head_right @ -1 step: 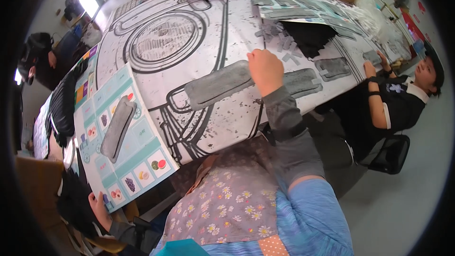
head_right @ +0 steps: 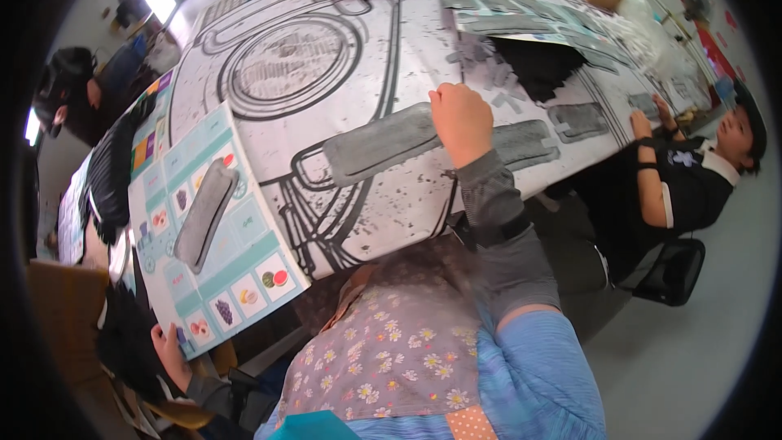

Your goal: Manually applying adhesive strips and positioning gray felt-like components onto a paper template.

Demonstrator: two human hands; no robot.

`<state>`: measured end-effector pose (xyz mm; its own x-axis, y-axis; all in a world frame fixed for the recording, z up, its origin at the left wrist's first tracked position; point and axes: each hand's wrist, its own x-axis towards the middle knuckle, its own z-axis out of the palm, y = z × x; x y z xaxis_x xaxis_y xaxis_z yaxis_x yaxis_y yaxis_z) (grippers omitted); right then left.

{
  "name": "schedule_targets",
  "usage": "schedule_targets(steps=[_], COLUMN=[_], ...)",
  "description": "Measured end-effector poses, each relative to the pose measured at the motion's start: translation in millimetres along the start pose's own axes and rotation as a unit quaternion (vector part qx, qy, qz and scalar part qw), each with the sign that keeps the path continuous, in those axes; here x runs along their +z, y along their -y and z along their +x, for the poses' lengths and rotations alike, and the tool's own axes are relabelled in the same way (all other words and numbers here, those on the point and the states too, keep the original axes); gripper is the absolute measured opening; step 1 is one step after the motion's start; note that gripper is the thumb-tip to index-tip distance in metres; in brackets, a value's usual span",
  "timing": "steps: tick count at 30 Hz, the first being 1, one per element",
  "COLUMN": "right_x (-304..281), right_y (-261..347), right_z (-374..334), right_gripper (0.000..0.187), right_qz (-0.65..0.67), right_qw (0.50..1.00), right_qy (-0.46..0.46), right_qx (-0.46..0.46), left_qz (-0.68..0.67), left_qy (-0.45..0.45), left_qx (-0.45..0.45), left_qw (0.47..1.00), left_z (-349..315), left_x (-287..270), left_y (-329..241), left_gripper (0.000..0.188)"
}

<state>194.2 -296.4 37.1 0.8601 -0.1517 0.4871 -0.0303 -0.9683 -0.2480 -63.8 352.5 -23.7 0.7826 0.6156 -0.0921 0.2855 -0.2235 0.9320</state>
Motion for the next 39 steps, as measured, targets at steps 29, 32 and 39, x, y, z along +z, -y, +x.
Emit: schedule_targets(steps=[29, 32, 39], right_x=[31, 35, 40], right_y=[-212, -212, -257], right_z=[153, 158, 180], right_gripper=[0.036, 0.019, 0.021], right_qz=[0.639, 0.607, 0.662], right_qw=[0.625, 0.614, 0.613], right_qy=[-0.147, -0.187, -0.114], right_qx=[0.423, 0.469, 0.416], left_qz=[0.071, 0.063, 0.046], left_qy=[-0.042, -0.051, -0.052], left_qx=[0.007, 0.003, 0.007], left_qw=[0.997, 0.997, 0.998], left_z=[36, 25, 29], left_x=[-2, 3, 5], left_y=[36, 29, 32], left_gripper=[0.045, 0.044, 0.042])
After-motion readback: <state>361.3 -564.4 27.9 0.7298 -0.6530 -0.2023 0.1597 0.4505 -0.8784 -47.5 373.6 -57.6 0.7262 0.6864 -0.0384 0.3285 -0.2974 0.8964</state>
